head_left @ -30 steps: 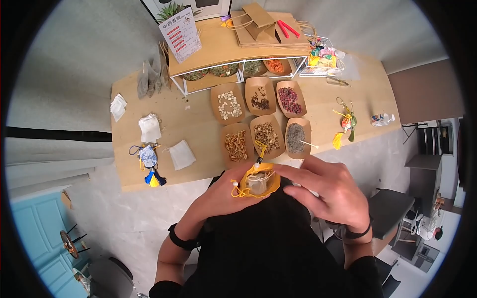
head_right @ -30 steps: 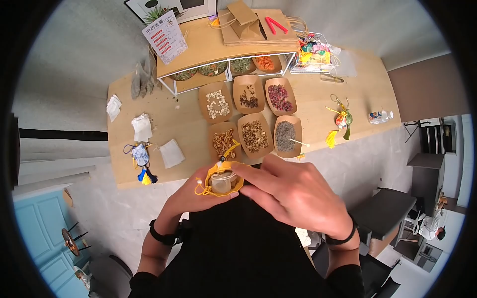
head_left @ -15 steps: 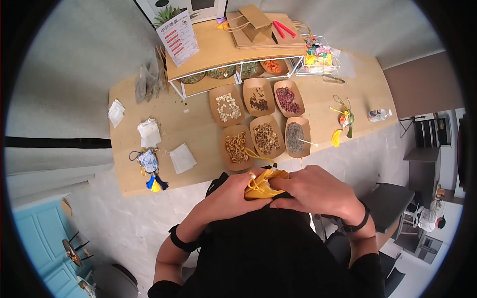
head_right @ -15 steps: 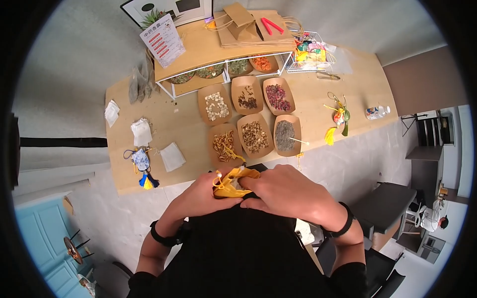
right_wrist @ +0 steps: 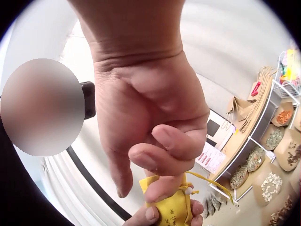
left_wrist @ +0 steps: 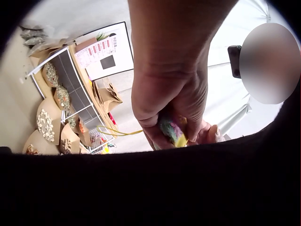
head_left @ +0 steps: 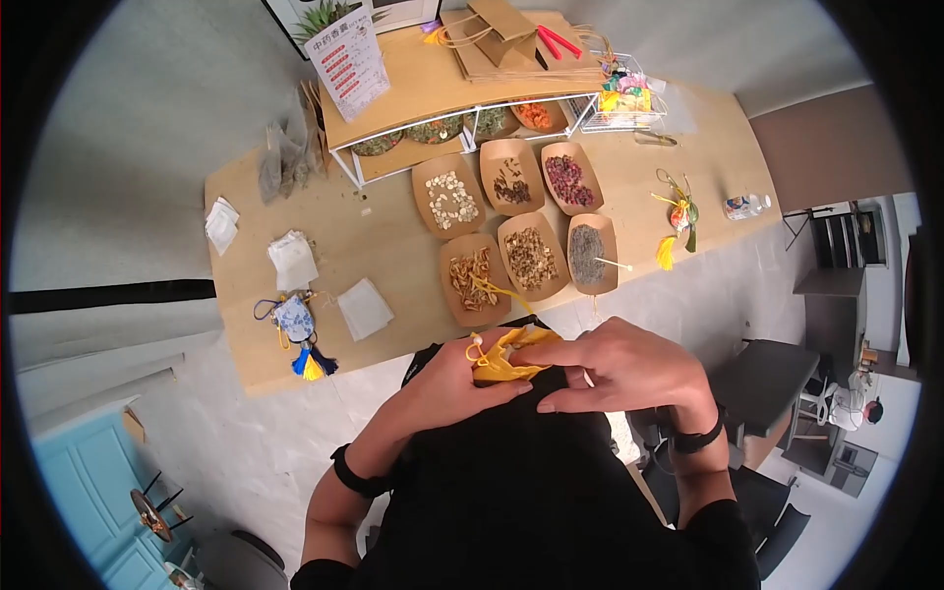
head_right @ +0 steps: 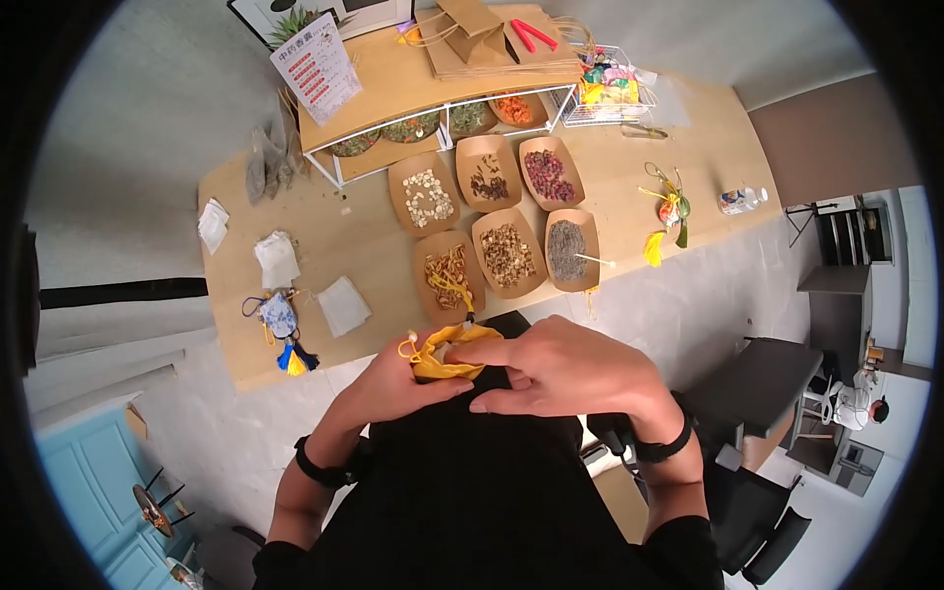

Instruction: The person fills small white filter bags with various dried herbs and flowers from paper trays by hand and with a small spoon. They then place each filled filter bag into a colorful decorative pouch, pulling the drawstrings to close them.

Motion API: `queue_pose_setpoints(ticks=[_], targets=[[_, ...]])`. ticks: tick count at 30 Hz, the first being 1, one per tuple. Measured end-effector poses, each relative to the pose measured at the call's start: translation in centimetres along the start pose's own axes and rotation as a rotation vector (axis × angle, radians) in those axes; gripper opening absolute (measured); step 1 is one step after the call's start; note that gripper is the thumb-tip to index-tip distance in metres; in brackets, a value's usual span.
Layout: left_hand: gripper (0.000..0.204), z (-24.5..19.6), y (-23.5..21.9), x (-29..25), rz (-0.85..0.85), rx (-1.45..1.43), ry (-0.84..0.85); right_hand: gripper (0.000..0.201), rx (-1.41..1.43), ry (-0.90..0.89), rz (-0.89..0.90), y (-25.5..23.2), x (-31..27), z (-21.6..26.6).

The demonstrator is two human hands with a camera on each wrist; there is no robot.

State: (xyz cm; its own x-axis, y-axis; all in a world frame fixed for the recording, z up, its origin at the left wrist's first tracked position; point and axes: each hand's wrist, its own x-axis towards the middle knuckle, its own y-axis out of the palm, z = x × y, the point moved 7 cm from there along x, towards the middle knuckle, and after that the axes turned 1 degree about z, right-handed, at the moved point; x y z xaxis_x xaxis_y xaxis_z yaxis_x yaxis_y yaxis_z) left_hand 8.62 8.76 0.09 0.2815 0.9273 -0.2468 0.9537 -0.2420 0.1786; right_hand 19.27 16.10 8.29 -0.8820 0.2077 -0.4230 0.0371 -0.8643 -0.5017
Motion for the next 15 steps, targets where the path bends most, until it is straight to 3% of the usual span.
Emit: queue_pose_setpoints(ticks=[4, 7, 9, 13, 15], targets=[[0.051, 0.5, 0.3, 0.0, 0.028, -0.047, -0.045, 0.048, -0.015, 0.056, 0.033, 1.3, -0.1, -0.4], [0.049, 1.4, 0.3, 0.5, 0.042, -0.049, -0.045, 0.047, -0.084, -0.004, -0.034, 1.1, -0.1, -0.4], [0.048, 1.8, 0.4, 0.7, 0.085, -0.186, -0.101, 0.042, 0.107, 0.058, -0.077, 0.1, -0.6, -1.4], [0.044, 0.6, 1.2, 1.5, 0.148, -0.252, -0.14, 0.041, 0.06, 0.123, -0.018, 1.1, -1.3, -3.4], [0.04, 0.3, 1.4, 2.4, 0.136, -0.238, -0.136, 0.034, 0.223, 0.07, -0.188, -0.5, -2.2, -4.1]])
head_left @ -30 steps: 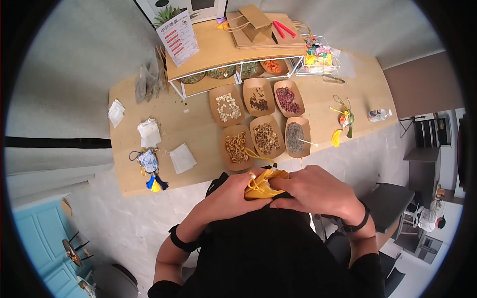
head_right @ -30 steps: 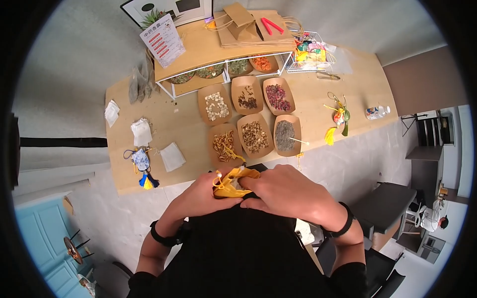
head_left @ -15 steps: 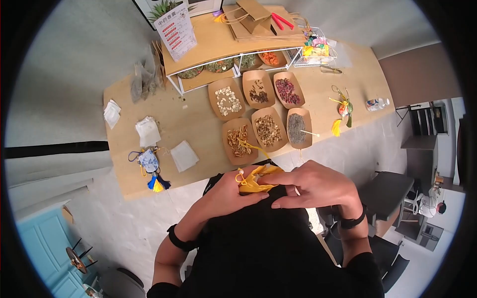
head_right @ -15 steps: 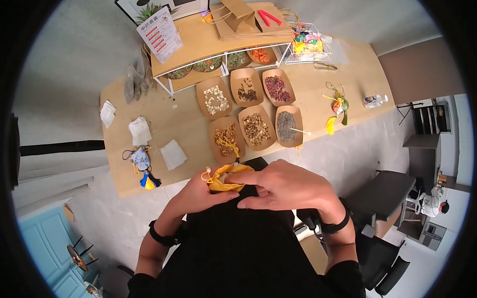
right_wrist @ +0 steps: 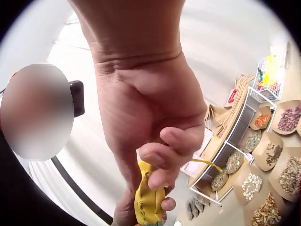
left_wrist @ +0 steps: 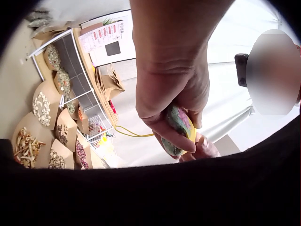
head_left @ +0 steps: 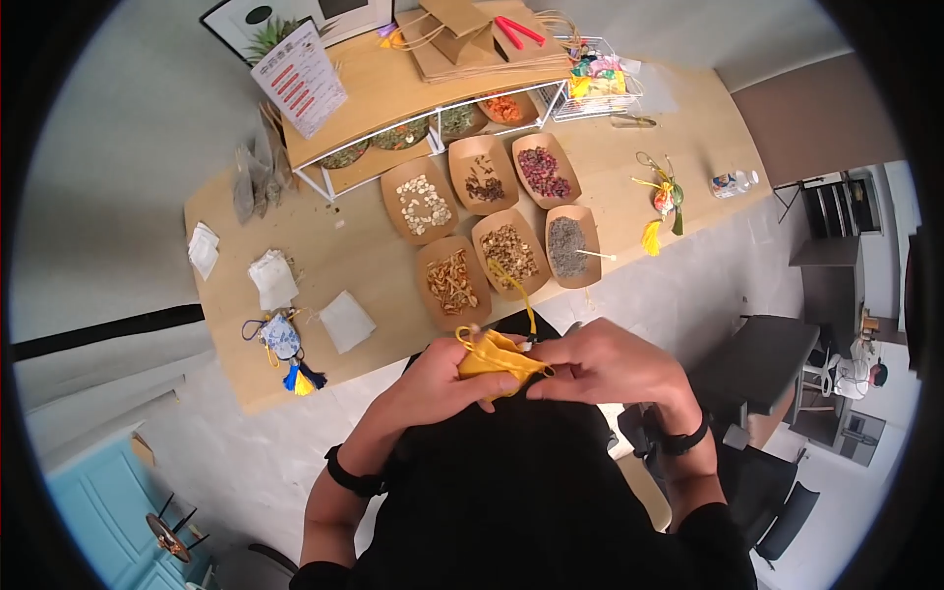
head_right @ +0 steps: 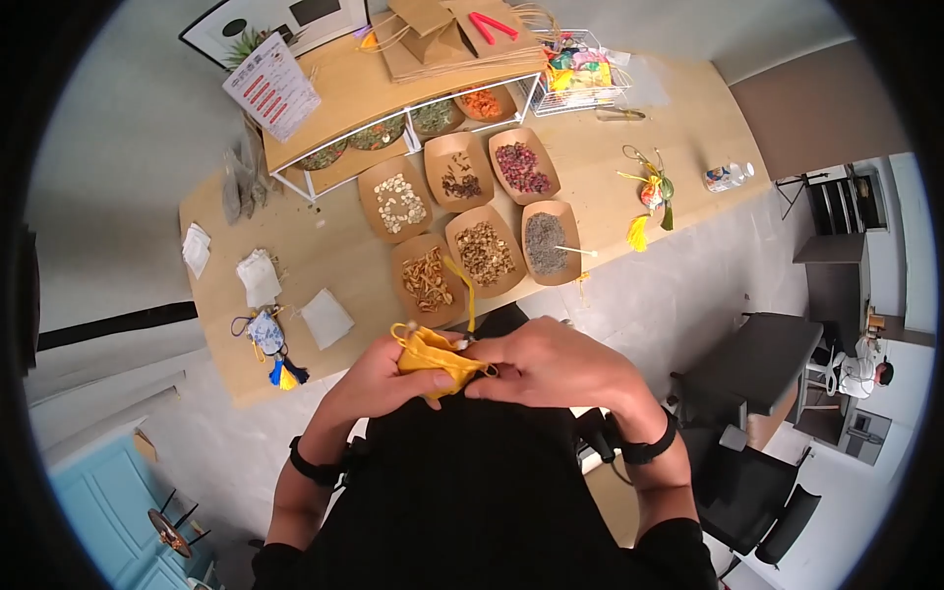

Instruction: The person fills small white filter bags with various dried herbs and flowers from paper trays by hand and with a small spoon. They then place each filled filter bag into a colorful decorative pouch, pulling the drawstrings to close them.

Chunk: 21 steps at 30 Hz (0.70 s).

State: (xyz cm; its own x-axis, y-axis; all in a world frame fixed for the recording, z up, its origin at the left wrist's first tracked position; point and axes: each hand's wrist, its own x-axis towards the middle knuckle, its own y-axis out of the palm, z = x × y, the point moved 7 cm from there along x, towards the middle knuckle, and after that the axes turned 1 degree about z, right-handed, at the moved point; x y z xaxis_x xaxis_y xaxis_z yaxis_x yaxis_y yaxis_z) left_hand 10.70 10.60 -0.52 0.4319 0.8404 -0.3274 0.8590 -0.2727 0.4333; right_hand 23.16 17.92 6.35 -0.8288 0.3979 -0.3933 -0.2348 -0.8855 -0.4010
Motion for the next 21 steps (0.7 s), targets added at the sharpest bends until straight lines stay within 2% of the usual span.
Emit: queue_pose_setpoints(ticks=[1, 2, 3, 5, 7, 9, 11, 13, 15, 17, 20, 21], targets=[[0.04, 0.0, 0.1, 0.4, -0.001, -0.001, -0.002, 0.032, 0.086, -0.029, -0.072, -0.8, -0.3, -0.4], [0.038, 0.0, -0.2, 0.8, -0.051, -0.067, 0.025, 0.027, 0.324, -0.054, -0.245, -2.0, -0.9, -1.4], [0.036, 0.0, -0.5, 1.1, -0.103, -0.133, 0.051, 0.03, 0.471, 0.129, -0.365, -3.4, -1.8, -2.5], [0.035, -0.3, -0.1, 2.3, -0.113, -0.139, 0.094, 0.034, 0.398, 0.015, -0.4, -3.9, -1.6, -4.2], [0.034, -0.4, 0.6, 4.0, -0.102, -0.108, 0.092, 0.04, 0.376, 0.052, -0.176, -2.6, -0.9, -6.0], [0.034, -0.5, 1.3, 6.0, -0.12, -0.038, 0.118, 0.039, 0.338, 0.029, -0.216, -3.3, -1.1, -7.1], [0.034, -1.1, 2.5, 7.9, -0.139, 0.039, 0.139, 0.033, 0.233, 0.093, -0.258, -5.6, -1.7, -8.0], [0.036, -0.9, 3.7, 10.0, -0.211, -0.003, 0.012, 0.03, 0.189, 0.103, -0.191, -7.0, -2.6, -9.7], [0.037, -1.6, 4.6, 12.3, -0.242, 0.029, -0.041, 0.028, 0.145, 0.115, -0.119, -8.1, -3.5, -11.5], [0.038, -1.9, 5.3, 14.3, -0.283, 0.056, -0.089, 0.023, 0.438, 0.102, -0.152, -9.6, -4.1, -13.3], [0.041, -2.1, 6.6, 17.0, -0.363, 0.08, -0.083, 0.021, 0.621, 0.054, -0.106, -12.4, -4.6, -14.9], [0.043, -2.3, 7.2, 17.7, -0.365, -0.013, -0.02, 0.021, 0.63, 0.055, -0.094, -13.0, -4.8, -15.2]])
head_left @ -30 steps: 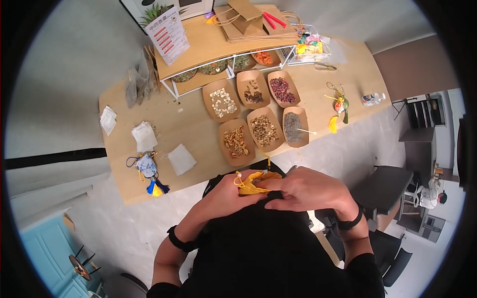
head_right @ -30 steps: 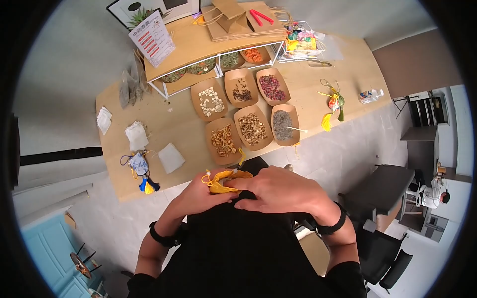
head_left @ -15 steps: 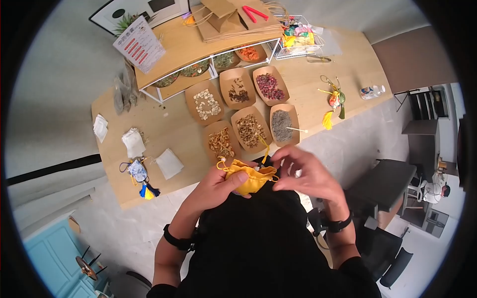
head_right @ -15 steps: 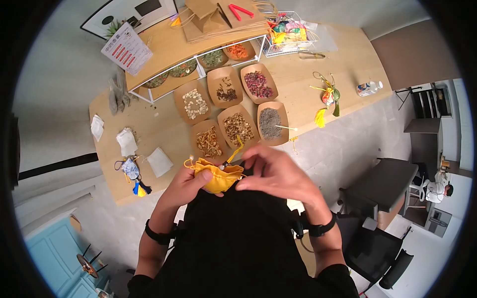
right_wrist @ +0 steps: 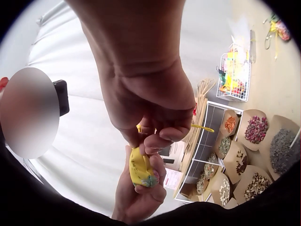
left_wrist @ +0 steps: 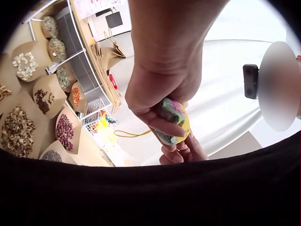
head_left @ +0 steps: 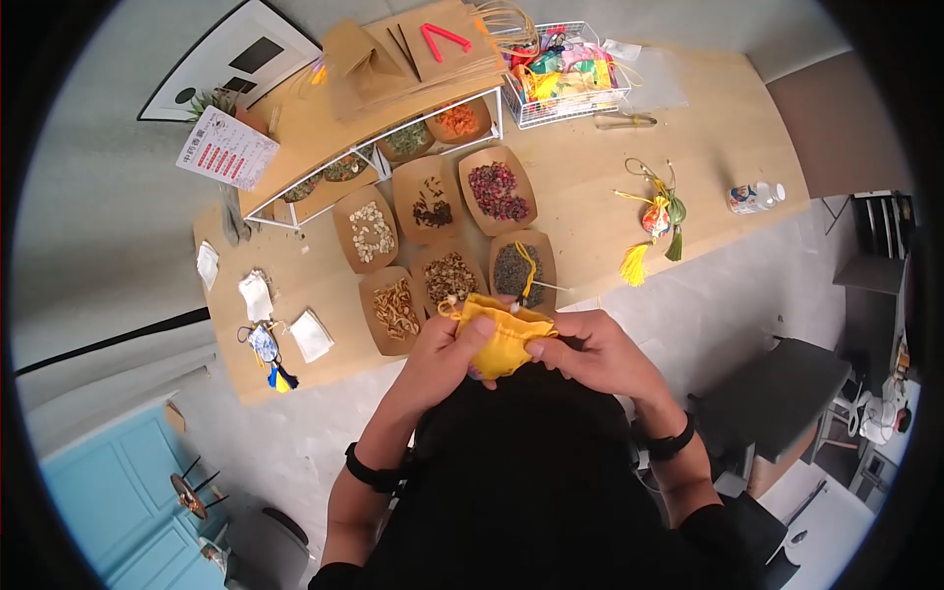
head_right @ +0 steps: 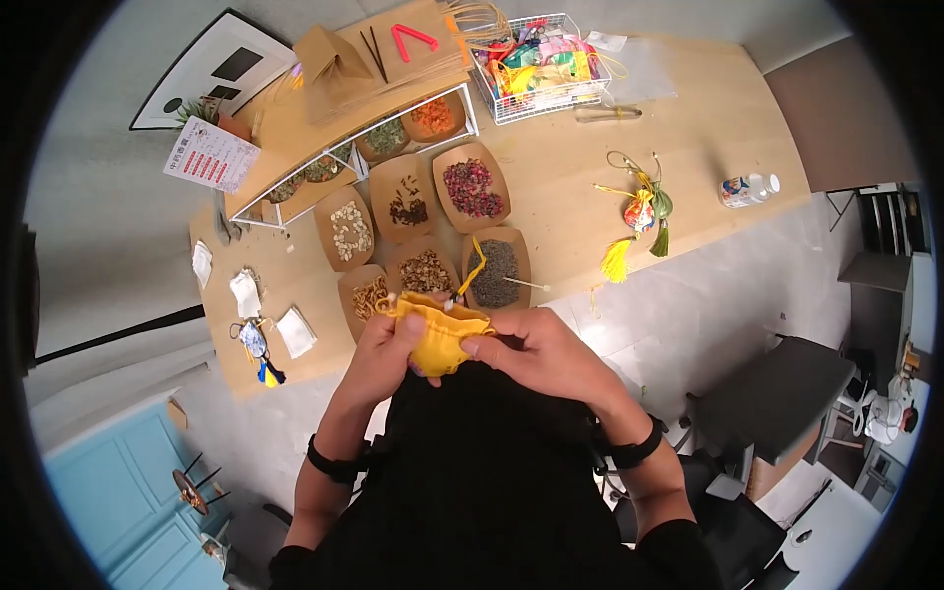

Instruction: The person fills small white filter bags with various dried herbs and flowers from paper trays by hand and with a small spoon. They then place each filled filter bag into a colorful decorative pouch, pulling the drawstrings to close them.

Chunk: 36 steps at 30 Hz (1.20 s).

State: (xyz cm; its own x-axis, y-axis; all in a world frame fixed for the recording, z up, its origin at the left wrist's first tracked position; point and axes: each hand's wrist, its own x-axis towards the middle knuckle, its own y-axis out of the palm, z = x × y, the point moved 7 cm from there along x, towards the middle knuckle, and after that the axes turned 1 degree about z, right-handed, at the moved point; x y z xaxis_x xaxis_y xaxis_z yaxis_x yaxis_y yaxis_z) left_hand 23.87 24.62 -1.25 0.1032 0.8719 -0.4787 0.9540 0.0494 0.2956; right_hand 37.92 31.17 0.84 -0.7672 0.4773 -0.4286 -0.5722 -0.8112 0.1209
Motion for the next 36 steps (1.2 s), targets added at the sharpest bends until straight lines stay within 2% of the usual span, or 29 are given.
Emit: queue_pose_setpoints(ticks=[2, 4, 6, 8, 10, 11, 12, 13, 14, 15, 17, 20, 21, 23, 24, 26, 27, 28, 29, 30, 32, 36], targets=[[0.046, 0.0, 1.1, 1.1, -0.015, -0.102, 0.046, 0.018, -0.006, -0.015, -0.015, -1.5, 0.0, 0.3], [0.051, 1.1, 0.9, 2.3, -0.146, -0.18, 0.019, 0.018, -0.054, -0.029, 0.005, -2.7, 0.1, -0.8], [0.05, 0.8, 1.1, 3.2, -0.128, -0.11, 0.069, 0.019, -0.104, -0.045, 0.017, -3.3, 0.3, -1.3], [0.05, 0.2, 1.5, 3.7, -0.096, -0.03, 0.117, 0.023, -0.125, -0.161, 0.007, -3.5, 0.3, -0.7], [0.048, -0.2, 1.1, 3.9, -0.24, -0.267, 0.109, 0.024, -0.149, -0.188, 0.008, -3.9, 0.2, -0.4], [0.048, -0.3, 1.0, 4.3, -0.236, -0.267, 0.112, 0.024, -0.182, -0.214, 0.012, -4.1, 0.1, -0.1], [0.045, -0.5, 0.2, 4.3, -0.282, -0.417, 0.168, 0.024, -0.188, -0.216, 0.01, -4.4, -0.3, 0.3], [0.042, -0.6, -0.6, 4.3, -0.326, -0.569, 0.225, 0.026, -0.134, -0.175, -0.006, -4.8, -0.7, 0.4], [0.042, -0.6, -1.3, 4.4, -0.318, -0.57, 0.232, 0.027, -0.081, -0.137, -0.025, -5.3, -1.1, 0.4], [0.039, -1.2, -2.4, 4.2, -0.365, -0.621, 0.318, 0.027, -0.088, -0.141, -0.032, -5.9, -1.4, 0.4], [0.032, -1.7, -3.4, 3.8, -0.421, -0.669, 0.421, 0.03, -0.065, 0.047, -0.013, -6.7, -2.1, -1.3], [0.031, -2.6, -3.3, 3.3, -0.492, -0.72, 0.42, 0.033, -0.085, -0.025, 0.045, -6.4, -2.3, -1.6], [0.031, -2.8, -3.6, 3.1, -0.489, -0.718, 0.419, 0.033, -0.083, -0.027, 0.042, -6.5, -2.3, -1.8], [0.033, -4.7, -1.8, 3.2, -0.043, -0.656, 0.484, 0.036, -0.032, -0.023, 0.078, -6.4, -2.3, -2.0], [0.033, -5.2, -1.5, 2.9, -0.034, -0.66, 0.486, 0.036, -0.038, -0.022, 0.07, -6.8, -2.1, -2.2], [0.036, -5.6, 0.5, 2.0, -0.188, 0.226, 0.277, 0.039, -0.038, -0.06, 0.074, -7.6, -2.1, -2.6], [0.037, -5.8, 2.1, 1.9, -0.072, 0.505, 0.172, 0.041, -0.017, -0.074, 0.031, -7.9, -2.1, -2.1], [0.035, -5.5, 3.5, 2.3, 0.014, 0.68, 0.409, 0.042, -0.042, -0.072, 0.011, -8.3, -2.0, -1.7], [0.033, -5.1, 4.6, 2.2, 0.096, 0.759, 0.075, 0.043, 0.055, -0.047, 0.04, -8.0, -1.8, -1.5], [0.032, -3.3, 4.9, 2.5, 0.155, 0.821, 0.117, 0.044, 0.08, -0.011, 0.047, -7.5, -1.8, -0.9], [0.03, -2.6, 6.7, 2.5, 0.271, 0.862, -0.006, 0.044, 0.176, 0.013, 0.043, -6.4, -1.6, -0.7], [0.028, -2.5, 7.4, 3.5, 0.293, 0.875, 0.05, 0.043, 0.422, 0.021, -0.065, -7.3, -1.3, -1.7]])
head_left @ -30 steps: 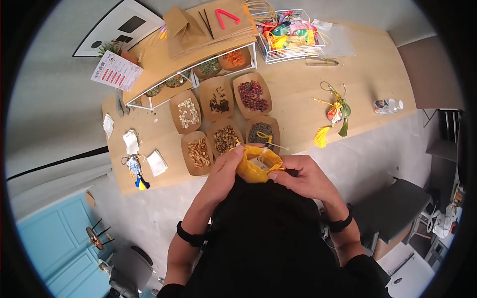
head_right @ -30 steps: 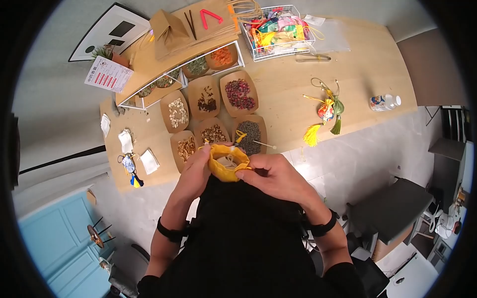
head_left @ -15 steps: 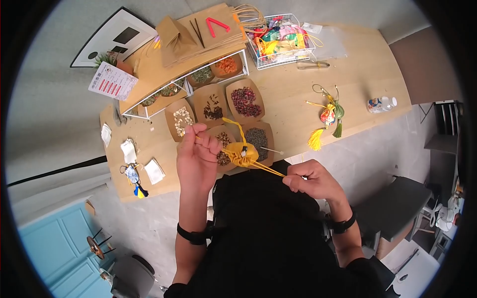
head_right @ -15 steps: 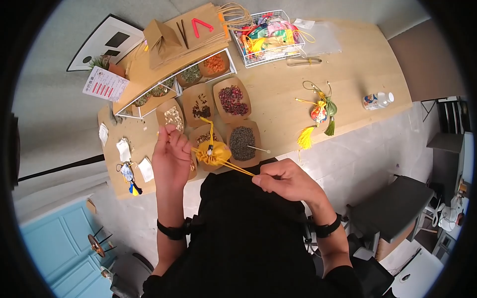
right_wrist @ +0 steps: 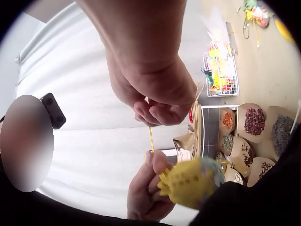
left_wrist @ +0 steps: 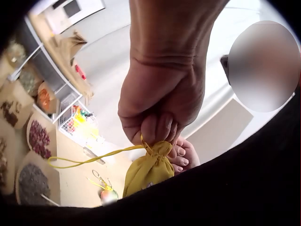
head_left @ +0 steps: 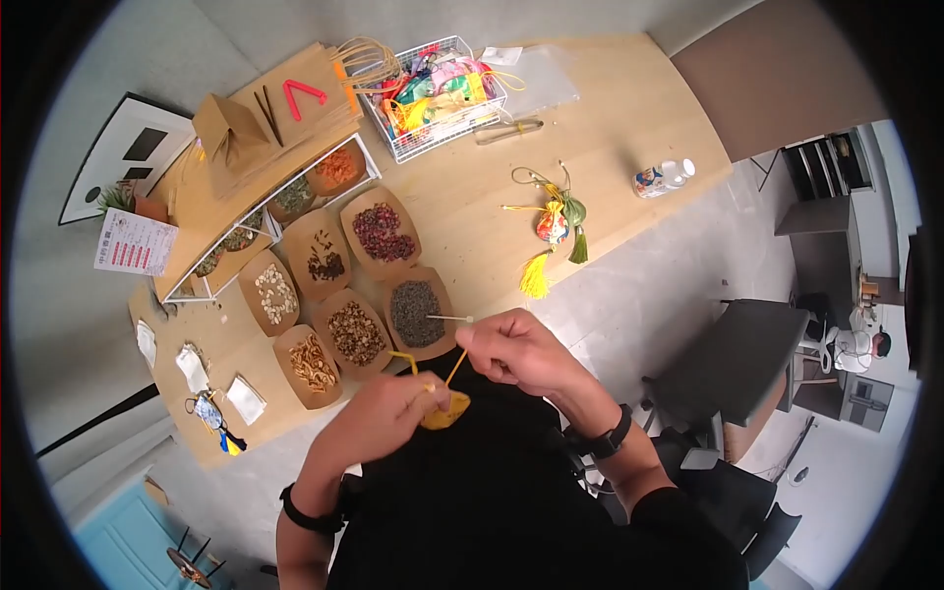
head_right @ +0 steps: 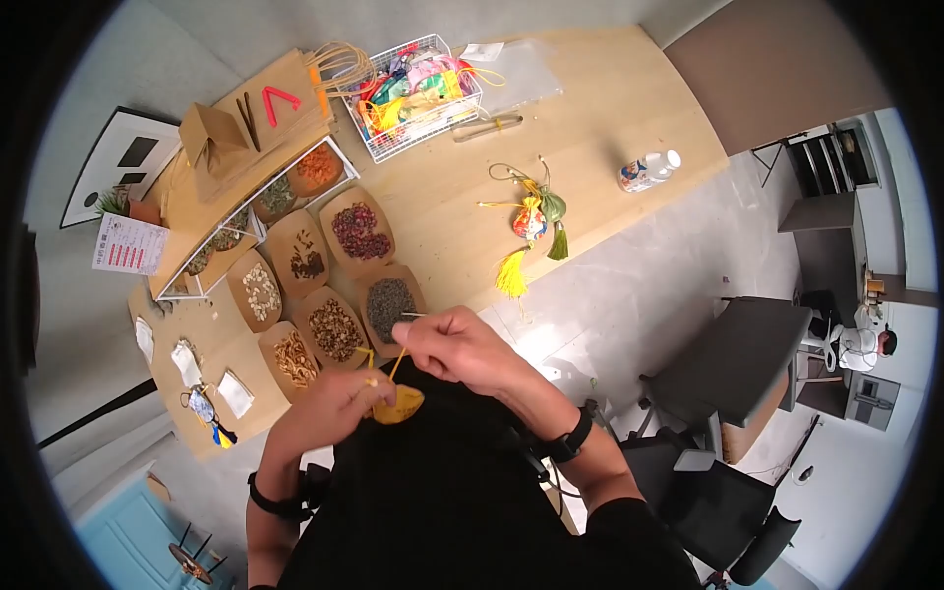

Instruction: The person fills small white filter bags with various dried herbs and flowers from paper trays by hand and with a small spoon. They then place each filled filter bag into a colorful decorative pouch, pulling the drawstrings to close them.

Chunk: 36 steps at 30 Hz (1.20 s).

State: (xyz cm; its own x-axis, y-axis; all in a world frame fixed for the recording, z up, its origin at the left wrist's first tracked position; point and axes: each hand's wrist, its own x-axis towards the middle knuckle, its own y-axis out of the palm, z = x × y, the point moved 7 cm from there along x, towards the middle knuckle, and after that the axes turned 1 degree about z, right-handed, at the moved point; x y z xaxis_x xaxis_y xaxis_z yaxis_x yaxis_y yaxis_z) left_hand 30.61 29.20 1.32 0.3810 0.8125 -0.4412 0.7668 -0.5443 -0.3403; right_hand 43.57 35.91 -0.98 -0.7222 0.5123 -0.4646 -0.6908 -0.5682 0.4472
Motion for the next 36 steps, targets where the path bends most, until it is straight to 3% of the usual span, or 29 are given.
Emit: queue_pose_setpoints(ticks=[1, 2, 3, 4, 5, 6, 7, 8, 10, 12, 15, 19, 22, 24, 26, 27, 28, 29, 31, 32, 33, 36], targets=[[0.029, 0.6, -0.4, 0.8, -0.092, -0.196, 0.039, 0.043, 0.103, -0.011, -0.051, -0.6, 0.0, -0.1], [0.031, 1.0, -1.1, 1.4, -0.181, -0.39, 0.078, 0.03, 0.07, -0.132, -0.084, -1.4, 0.1, 0.5], [0.034, 1.9, -1.0, 1.8, -0.148, -0.655, -0.104, 0.024, -0.011, -0.29, -0.166, -2.0, 0.4, 1.3], [0.034, 1.7, -0.9, 2.6, -0.147, -0.655, -0.111, 0.027, -0.092, -0.448, -0.246, -2.2, 0.5, 2.1], [0.033, 1.6, -1.3, 3.4, -0.259, -0.907, -0.068, 0.027, -0.084, -0.444, -0.241, -2.1, 0.4, 2.1], [0.033, 1.7, -1.6, 4.0, -0.376, -1.155, -0.023, 0.034, -0.52, -0.58, -0.253, -0.8, -0.2, 3.6], [0.033, 1.7, -1.6, 4.6, -0.385, -1.152, -0.033, 0.045, -0.959, -0.706, -0.258, 0.7, -0.7, 4.3], [0.032, 1.8, -1.4, 5.2, -0.411, -1.2, -0.047, 0.045, -0.948, -0.702, -0.251, 0.6, -0.4, 3.8], [0.031, 2.1, -1.5, 5.9, -0.444, -1.242, -0.067, 0.05, -1.198, -0.813, -0.324, 0.9, -0.2, 3.5], [0.03, 2.3, -1.0, 6.4, -0.388, -1.319, -0.111, 0.046, -1.2, -0.822, -0.321, 0.6, 0.0, 3.3], [0.028, 3.7, -2.2, 7.0, -0.527, -1.389, -0.128, 0.038, -1.266, -0.811, -0.294, 0.2, 0.1, 2.7], [0.027, 4.1, -3.3, 8.5, -0.518, -1.339, -0.101, 0.035, -1.225, -0.743, -0.315, -1.2, 0.8, 2.2], [0.028, 3.7, -2.8, 10.3, -0.409, -1.392, 0.006, 0.035, -1.143, -0.691, -0.381, -2.9, 1.1, 2.3], [0.035, 4.4, -2.1, 11.3, -0.431, -1.17, -0.224, 0.033, -1.093, -0.627, -0.411, -5.4, 0.9, 1.7], [0.043, 6.4, -1.8, 11.3, -0.347, -1.102, -0.262, 0.029, -0.755, -0.379, -0.551, -10.7, 1.7, -1.1], [0.043, 7.3, -2.0, 10.8, -0.415, -1.031, -0.298, 0.028, -0.719, -0.253, -0.602, -13.7, 1.8, -2.3], [0.044, 8.2, -2.4, 10.1, -0.48, -0.957, -0.333, 0.029, -0.543, 0.023, -0.601, -17.4, 2.1, -4.4], [0.044, 9.2, -2.5, 9.1, -0.481, -0.985, -0.344, 0.035, -0.296, 0.113, -0.628, -20.3, 2.1, -4.9], [0.045, 11.5, -3.4, 6.4, -0.475, -1.016, -0.32, 0.034, -0.234, 0.118, -0.742, -26.3, 1.9, -4.7], [0.047, 12.7, -4.1, 4.7, -0.548, -0.982, -0.378, 0.035, -0.287, 0.145, -0.807, -29.6, 1.8, -4.5], [0.048, 14.0, -4.6, 2.9, -0.625, -0.982, -0.412, 0.035, -0.323, 0.037, -0.826, -33.1, 1.6, -4.0], [0.043, 17.6, -5.5, -3.3, -0.857, -0.899, -0.543, 0.036, -0.404, -0.016, -0.913, -36.5, 1.7, 2.0]])
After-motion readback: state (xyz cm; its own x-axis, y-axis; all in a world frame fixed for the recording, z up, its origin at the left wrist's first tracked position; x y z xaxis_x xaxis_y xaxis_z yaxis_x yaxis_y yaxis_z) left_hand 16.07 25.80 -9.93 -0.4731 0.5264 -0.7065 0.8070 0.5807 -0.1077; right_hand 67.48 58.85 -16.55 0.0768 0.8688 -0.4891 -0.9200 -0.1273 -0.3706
